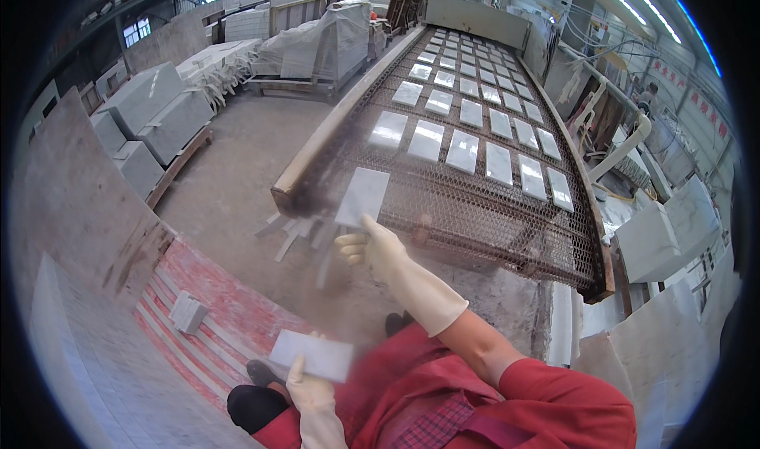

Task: The person repeatedly picks up white rectangular tiles from a stack and places them onto a moving conveyor belt. The person wears gloves and a red shirt while performing the task in a factory setting.

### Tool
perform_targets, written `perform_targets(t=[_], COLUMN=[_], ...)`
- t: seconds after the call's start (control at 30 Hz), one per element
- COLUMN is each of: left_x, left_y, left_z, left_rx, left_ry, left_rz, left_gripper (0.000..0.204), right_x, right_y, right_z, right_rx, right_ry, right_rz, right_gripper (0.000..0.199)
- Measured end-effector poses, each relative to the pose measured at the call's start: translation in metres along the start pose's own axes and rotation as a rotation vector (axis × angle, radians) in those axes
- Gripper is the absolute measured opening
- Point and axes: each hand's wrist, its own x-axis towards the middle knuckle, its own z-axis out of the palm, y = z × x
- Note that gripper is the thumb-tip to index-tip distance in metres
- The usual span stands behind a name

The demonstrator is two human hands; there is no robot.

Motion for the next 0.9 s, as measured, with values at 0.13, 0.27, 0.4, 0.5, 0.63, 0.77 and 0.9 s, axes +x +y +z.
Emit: perform_targets(t=[0.13,0.27,0.4,0.5,0.63,0.77,0.9], left_x=[-0.001,0.001,0.003,0.002,-0.003,-0.008,-0.012], left_y=[-0.002,-0.005,-0.008,-0.011,-0.011,-0.004,0.004], left_z=[0.003,0.002,0.0,0.004,0.013,0.022,0.031], left_rx=[-0.027,-0.021,0.104,0.152,0.156,0.222,0.226], left_ry=[-0.018,-0.024,-0.077,0.008,-0.074,-0.142,-0.25], left_rz=[-0.018,-0.029,0.02,0.036,0.068,0.071,0.05], left_gripper=[0.062,0.06,0.073,0.078,0.079,0.079,0.079], right_x=[0.005,-0.005,-0.05,-0.093,-0.128,-0.142,-0.148], right_y=[-0.003,-0.006,0.011,0.034,0.062,0.067,0.064], right_z=[0.003,0.009,0.004,0.0,-0.001,-0.006,-0.007], right_rx=[0.025,-0.033,-0.588,-1.038,-0.866,-0.908,-0.877], right_ry=[-0.052,-0.028,-0.25,-0.544,-0.628,-0.609,-0.637], right_rz=[0.034,0.024,0.077,0.149,0.408,0.392,0.412], right_gripper=[0.059,0.057,0.043,0.059,0.067,0.067,0.065])
